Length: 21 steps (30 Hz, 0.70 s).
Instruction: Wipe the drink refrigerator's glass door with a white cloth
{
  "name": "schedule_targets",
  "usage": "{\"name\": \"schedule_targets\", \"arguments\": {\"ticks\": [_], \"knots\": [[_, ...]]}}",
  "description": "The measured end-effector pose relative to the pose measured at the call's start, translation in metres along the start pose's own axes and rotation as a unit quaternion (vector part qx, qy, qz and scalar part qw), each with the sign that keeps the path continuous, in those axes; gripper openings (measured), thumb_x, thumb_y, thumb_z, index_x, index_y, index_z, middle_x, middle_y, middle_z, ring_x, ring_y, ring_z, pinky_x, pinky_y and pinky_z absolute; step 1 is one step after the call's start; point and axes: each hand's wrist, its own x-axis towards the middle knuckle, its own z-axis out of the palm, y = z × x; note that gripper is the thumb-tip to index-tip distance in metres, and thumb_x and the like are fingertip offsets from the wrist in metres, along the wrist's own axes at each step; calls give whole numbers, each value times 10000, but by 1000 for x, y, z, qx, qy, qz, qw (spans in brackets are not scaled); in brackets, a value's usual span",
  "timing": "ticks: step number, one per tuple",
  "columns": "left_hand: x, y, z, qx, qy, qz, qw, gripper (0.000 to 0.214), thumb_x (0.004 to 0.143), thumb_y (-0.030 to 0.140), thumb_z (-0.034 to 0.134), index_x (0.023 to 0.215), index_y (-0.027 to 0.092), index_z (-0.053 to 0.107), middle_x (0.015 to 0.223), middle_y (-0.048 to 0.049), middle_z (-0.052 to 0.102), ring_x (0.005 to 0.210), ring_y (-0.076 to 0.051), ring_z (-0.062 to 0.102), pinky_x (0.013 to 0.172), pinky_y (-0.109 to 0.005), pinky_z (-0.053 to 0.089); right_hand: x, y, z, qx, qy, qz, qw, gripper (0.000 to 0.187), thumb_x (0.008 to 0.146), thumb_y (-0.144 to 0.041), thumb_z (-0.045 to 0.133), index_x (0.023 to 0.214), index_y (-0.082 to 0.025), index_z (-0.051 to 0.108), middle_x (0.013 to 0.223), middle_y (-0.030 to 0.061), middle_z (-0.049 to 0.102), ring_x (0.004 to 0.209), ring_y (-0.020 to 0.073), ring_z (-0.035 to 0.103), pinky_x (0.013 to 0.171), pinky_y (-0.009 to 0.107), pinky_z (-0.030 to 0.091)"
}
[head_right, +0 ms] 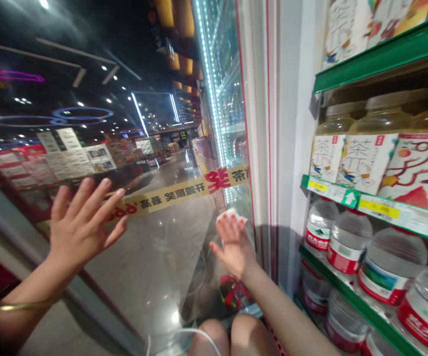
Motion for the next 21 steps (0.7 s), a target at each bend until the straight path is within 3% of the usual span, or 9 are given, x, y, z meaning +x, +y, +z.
{"name": "schedule_targets", "arguments": {"ticks": [2, 5, 9, 10, 12, 14, 17, 19, 21], "knots": [[-2, 0, 1, -8, -5, -7, 1000, 868, 963, 402, 769, 1728, 334, 364, 1791, -47, 374, 1720, -278, 250, 1426, -554, 123, 25, 7, 11, -17, 17, 116, 993, 875, 1095, -414, 445, 1791, -82, 31, 1847, 242, 129, 1729, 439, 97, 1326, 751, 343], [-2, 0, 1, -16, -18, -15, 1000, 882, 952, 394, 784, 1727, 347, 366, 1783, -60, 392, 1714, -306, 263, 1418, -600, 142, 48, -43, 34, -11, 6, 170, 985, 912, 1105, -464, 433, 1781, -63, -30, 1856, 245, 60, 1734, 447, 15, 1335, 779, 273], [-4, -5, 1, -31, 0, -9, 999, 891, 936, 325, 775, 1727, 346, 366, 1775, -71, 417, 1702, -289, 295, 1429, -571, 172, 4, -134, 49, 110, -90, -137, 980, 768, 1091, -606, 463, 1749, -225, 355, 1840, -21, 294, 1749, 173, 67, 1407, 395, 289], [-8, -6, 1, -33, 14, -12, 999, 901, 935, 312, 765, 1733, 350, 347, 1787, -64, 398, 1707, -281, 283, 1429, -564, 185, -10, -141, 48, 133, -115, -191, 966, 735, 1085, -614, 486, 1724, -259, 412, 1816, -53, 350, 1740, 142, 113, 1393, 351, 305], [-24, -4, 1, -38, 35, -36, 998, 931, 941, 312, 741, 1751, 366, 286, 1822, -42, 323, 1723, -269, 233, 1427, -565, 200, -16, -128, 42, 142, -149, -188, 960, 729, 1077, -581, 536, 1732, -294, 394, 1783, -44, 420, 1724, 164, 209, 1390, 388, 320], [-49, 5, 2, -36, 42, -85, 995, 950, 959, 329, 710, 1771, 360, 216, 1848, -31, 237, 1738, -266, 172, 1428, -582, 184, 19, -92, 33, 113, -136, -84, 981, 812, 1088, -535, 531, 1788, -261, 225, 1807, 44, 373, 1729, 266, 216, 1401, 553, 280], [-94, 34, 6, -6, 41, -167, 985, 918, 997, 314, 647, 1786, 270, 180, 1847, -65, 206, 1744, -254, 127, 1438, -555, 121, 119, -51, 24, 60, -48, 92, 993, 850, 1136, -493, 411, 1796, -182, -24, 1871, 154, 119, 1744, 390, 62, 1349, 777, 192], [-120, 57, 10, 11, 42, -200, 979, 864, 1021, 309, 602, 1782, 222, 204, 1838, -85, 226, 1744, -246, 126, 1441, -530, 90, 170, -57, 24, 53, -6, 106, 993, 844, 1145, -461, 392, 1788, -164, -66, 1874, 173, 65, 1742, 407, 13, 1332, 820, 153], [-137, 75, 14, 10, 52, -216, 975, 815, 1048, 341, 551, 1779, 208, 216, 1836, -90, 236, 1742, -239, 142, 1441, -517, 95, 179, -84, 27, 83, -24, 3, 996, 852, 1133, -419, 447, 1793, -187, -40, 1872, 142, 134, 1747, 366, 53, 1368, 759, 170]]}}
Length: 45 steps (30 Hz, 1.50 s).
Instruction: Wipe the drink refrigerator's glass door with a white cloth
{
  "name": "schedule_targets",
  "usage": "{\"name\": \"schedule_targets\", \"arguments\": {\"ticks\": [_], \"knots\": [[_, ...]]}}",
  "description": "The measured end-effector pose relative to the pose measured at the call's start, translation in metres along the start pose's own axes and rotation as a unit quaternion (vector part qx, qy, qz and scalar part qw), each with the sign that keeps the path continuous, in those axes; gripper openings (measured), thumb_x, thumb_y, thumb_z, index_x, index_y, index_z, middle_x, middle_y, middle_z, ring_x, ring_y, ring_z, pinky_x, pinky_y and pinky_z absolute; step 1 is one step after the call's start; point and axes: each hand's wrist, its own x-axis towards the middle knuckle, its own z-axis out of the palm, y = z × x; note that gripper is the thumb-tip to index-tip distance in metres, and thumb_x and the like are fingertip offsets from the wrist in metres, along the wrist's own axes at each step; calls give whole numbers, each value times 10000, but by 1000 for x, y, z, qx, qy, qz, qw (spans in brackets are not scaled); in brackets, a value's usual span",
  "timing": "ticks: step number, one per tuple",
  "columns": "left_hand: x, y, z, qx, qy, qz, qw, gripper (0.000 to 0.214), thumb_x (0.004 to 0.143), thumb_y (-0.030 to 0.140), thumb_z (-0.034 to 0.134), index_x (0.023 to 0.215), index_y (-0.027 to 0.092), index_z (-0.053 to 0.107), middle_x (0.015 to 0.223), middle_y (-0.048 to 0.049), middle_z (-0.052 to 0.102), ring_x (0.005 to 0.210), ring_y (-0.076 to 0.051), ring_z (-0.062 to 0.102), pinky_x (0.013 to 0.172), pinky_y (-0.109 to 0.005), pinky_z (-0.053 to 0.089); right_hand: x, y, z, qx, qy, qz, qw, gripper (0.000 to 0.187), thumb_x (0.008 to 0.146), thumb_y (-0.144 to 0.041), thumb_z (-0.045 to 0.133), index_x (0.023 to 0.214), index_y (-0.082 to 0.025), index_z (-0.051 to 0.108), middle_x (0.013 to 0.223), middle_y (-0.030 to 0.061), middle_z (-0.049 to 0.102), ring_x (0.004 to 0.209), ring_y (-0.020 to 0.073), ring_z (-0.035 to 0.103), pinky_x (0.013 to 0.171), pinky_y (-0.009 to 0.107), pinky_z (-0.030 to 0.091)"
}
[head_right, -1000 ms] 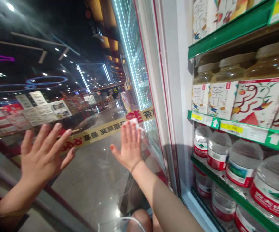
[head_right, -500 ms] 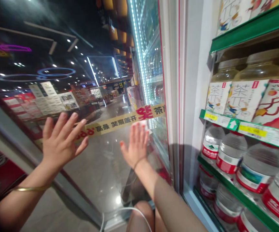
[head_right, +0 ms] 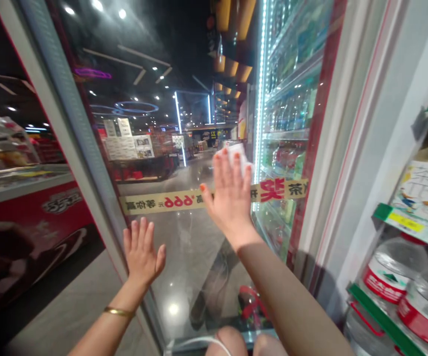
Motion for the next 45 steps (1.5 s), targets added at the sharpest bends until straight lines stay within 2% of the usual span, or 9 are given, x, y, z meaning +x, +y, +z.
{"name": "schedule_targets", "arguments": {"ticks": [4, 6, 11, 13, 20, 26, 28, 37, 45], "knots": [[-15, 6, 3, -29, 41, -18, 999, 775, 1096, 430, 456, 1781, 178, 196, 1850, -99, 209, 1737, -238, 175, 1436, -482, 132, -46, -46, 16, 99, -173, -355, 913, 730, 1120, -386, 493, 1780, -259, 209, 1805, 1, 387, 1702, 186, 286, 1415, 459, 283], [-15, 5, 5, -40, 48, -25, 998, 767, 1103, 444, 450, 1780, 183, 200, 1849, -113, 220, 1734, -242, 194, 1433, -485, 152, -37, -42, 12, 116, -218, -412, 877, 693, 1117, -444, 520, 1750, -265, 304, 1780, -31, 434, 1682, 152, 326, 1413, 403, 286], [-21, 1, 14, -58, 61, -37, 996, 758, 1090, 438, 469, 1774, 219, 226, 1826, -153, 296, 1712, -268, 278, 1406, -552, 239, 103, -20, -8, 32, -86, -212, 973, 742, 1151, -505, 435, 1776, -202, 174, 1869, 59, 204, 1742, 310, 119, 1411, 664, 110], [-26, 0, 18, -62, 69, -45, 995, 769, 1079, 447, 481, 1772, 230, 228, 1819, -165, 311, 1709, -290, 292, 1382, -590, 282, 120, -30, -5, 16, -45, -163, 985, 725, 1164, -464, 387, 1771, -136, 163, 1873, 109, 163, 1745, 340, 62, 1396, 703, 74], [-38, -4, 26, -73, 113, -57, 989, 778, 1057, 496, 500, 1765, 309, 239, 1840, -142, 266, 1736, -333, 197, 1360, -638, 293, 0, -61, 27, 117, -237, -489, 831, 501, 1046, -253, 485, 1516, -318, 646, 1612, -105, 637, 1580, 84, 489, 1367, 328, 383], [-21, 13, 14, -102, 98, -112, 984, 738, 1091, 413, 436, 1774, 259, 205, 1853, -152, 217, 1727, -305, 235, 1355, -577, 332, 175, -37, 12, 50, -87, -293, 951, 670, 1137, -335, 382, 1759, -140, 228, 1863, 93, 227, 1738, 334, 126, 1382, 728, 68], [-9, 22, 8, -138, 111, -138, 974, 712, 1100, 386, 423, 1771, 262, 220, 1859, -133, 204, 1732, -277, 220, 1381, -544, 297, 192, -44, 16, 29, -23, -196, 980, 692, 1149, -357, 336, 1770, -110, 156, 1874, 128, 160, 1743, 357, 66, 1367, 755, 23], [76, 22, 0, -237, 99, -192, 947, 763, 1118, 609, 111, 1793, 269, 3, 1882, -124, 94, 1743, -272, 168, 1393, -507, 312, 1, -106, 61, 153, -210, -351, 900, 766, 1014, -330, 561, 1710, -74, 372, 1818, 170, 317, 1735, 282, 185, 1433, 549, 208], [64, -6, 42, 7, -98, -42, 994, 790, 1126, 456, 444, 1793, 297, 50, 1835, -106, 230, 1740, -260, 100, 1436, -559, 34, 17, 24, 6, 128, -92, -337, 928, 782, 1001, -175, 588, 1736, -222, 326, 1792, 121, 398, 1695, 245, 321, 1427, 573, 234]]}}
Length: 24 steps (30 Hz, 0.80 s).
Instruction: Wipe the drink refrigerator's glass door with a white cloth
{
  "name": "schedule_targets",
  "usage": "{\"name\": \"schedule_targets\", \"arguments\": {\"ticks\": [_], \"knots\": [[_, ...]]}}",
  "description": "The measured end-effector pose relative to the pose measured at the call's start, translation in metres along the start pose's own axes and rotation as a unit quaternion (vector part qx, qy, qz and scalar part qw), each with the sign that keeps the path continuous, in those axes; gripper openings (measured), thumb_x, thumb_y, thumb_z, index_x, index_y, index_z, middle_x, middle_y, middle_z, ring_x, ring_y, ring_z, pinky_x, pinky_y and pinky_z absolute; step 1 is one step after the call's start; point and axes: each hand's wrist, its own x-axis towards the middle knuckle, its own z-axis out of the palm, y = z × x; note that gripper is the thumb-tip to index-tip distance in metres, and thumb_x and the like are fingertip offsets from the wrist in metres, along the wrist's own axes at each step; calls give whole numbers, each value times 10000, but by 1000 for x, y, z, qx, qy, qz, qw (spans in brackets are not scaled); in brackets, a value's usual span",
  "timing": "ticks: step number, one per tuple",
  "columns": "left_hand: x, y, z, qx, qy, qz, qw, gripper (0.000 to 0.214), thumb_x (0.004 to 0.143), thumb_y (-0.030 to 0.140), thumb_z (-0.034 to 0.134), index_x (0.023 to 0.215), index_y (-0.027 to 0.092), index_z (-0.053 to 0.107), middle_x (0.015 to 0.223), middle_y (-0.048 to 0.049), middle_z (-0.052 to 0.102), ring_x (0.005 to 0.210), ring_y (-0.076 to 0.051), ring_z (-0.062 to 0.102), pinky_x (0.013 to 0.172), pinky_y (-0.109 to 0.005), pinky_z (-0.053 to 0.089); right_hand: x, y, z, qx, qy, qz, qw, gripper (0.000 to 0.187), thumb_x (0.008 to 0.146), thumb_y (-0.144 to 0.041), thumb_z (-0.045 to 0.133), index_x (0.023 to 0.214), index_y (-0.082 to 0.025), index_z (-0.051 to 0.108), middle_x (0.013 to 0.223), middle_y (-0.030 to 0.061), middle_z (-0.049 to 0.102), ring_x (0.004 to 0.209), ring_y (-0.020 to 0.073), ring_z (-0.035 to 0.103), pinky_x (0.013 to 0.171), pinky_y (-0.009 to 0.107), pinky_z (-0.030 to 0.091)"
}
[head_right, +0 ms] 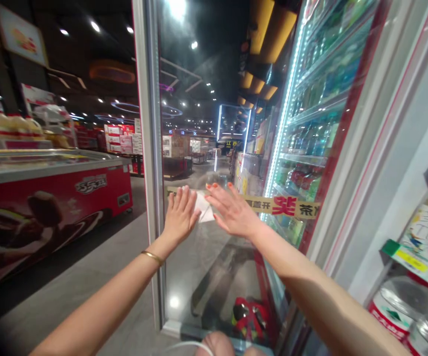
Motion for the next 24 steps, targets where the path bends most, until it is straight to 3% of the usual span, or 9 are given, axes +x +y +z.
{"name": "schedule_targets", "arguments": {"ticks": [4, 7, 11, 14, 16, 18, 20, 22, 24], "knots": [[35, -16, -9, 11, 51, -70, 996, 842, 1099, 334, 450, 1790, 231, -19, 1854, -110, 33, 1735, -269, -50, 1429, -579, -22, -68, 54, -57, -147, 58, 100, 982, 846, 1045, -288, 605, 1790, -317, 206, 1816, 71, 352, 1696, 276, 315, 1447, 533, 145], [65, 0, -17, -3, 110, -107, 988, 920, 1026, 221, 461, 1781, 157, -62, 1834, -101, -166, 1715, -286, -174, 1432, -591, 31, -97, 77, -78, -196, 89, 138, 967, 821, 1069, -383, 595, 1794, -291, 221, 1832, 88, 297, 1722, 295, 234, 1448, 488, 72], [38, 45, -13, 9, 40, 110, 993, 896, 1052, 338, 471, 1777, 92, 7, 1856, -107, -5, 1742, -249, -43, 1443, -458, 80, -109, 78, -75, -210, 62, 139, 966, 762, 1088, -443, 554, 1780, -308, 265, 1761, 77, 460, 1664, 322, 383, 1426, 592, 99], [6, 42, -9, 47, 5, 205, 978, 949, 1077, 592, 479, 1779, 98, 71, 1841, -115, 162, 1743, -221, -3, 1437, -414, -2, -113, 71, -69, -220, 67, 147, 962, 774, 1083, -446, 545, 1783, -306, 244, 1764, 76, 459, 1654, 314, 398, 1412, 590, 138], [18, 20, -12, 57, 19, 136, 989, 930, 1094, 602, 454, 1784, 133, 42, 1845, -124, 146, 1739, -221, -29, 1436, -452, -27, -114, 68, -66, -221, 69, 149, 961, 797, 1075, -456, 552, 1786, -305, 226, 1769, 76, 453, 1653, 317, 396, 1408, 588, 138], [58, 3, -16, 42, 59, -8, 997, 888, 1121, 551, 400, 1782, 150, -37, 1855, -146, 22, 1731, -248, -88, 1434, -533, -15, -115, 67, -65, -224, 71, 153, 960, 812, 1069, -455, 557, 1789, -310, 211, 1784, 67, 426, 1659, 318, 383, 1408, 585, 134], [102, 6, -16, 11, 101, -111, 989, 905, 1125, 564, 359, 1766, 154, -131, 1847, -158, -108, 1720, -280, -149, 1426, -608, 13, -115, 67, -64, -231, 79, 159, 957, 822, 1057, -449, 577, 1786, -327, 218, 1827, 54, 337, 1685, 337, 326, 1406, 608, 123], [122, 32, -12, -16, 94, -92, 991, 983, 1096, 657, 367, 1761, 156, -154, 1848, -146, -140, 1722, -303, -154, 1425, -627, 39, -115, 67, -64, -237, 84, 168, 953, 843, 1041, -449, 603, 1785, -323, 227, 1860, 55, 230, 1711, 371, 253, 1398, 650, 113], [107, 67, -6, -32, 12, 34, 999, 1021, 1042, 767, 371, 1788, 203, -36, 1873, -82, -45, 1742, -304, -66, 1435, -600, 112, -115, 67, -64, -240, 83, 174, 952, 858, 1034, -456, 614, 1786, -307, 229, 1867, 69, 185, 1720, 388, 216, 1392, 677, 106]]}}
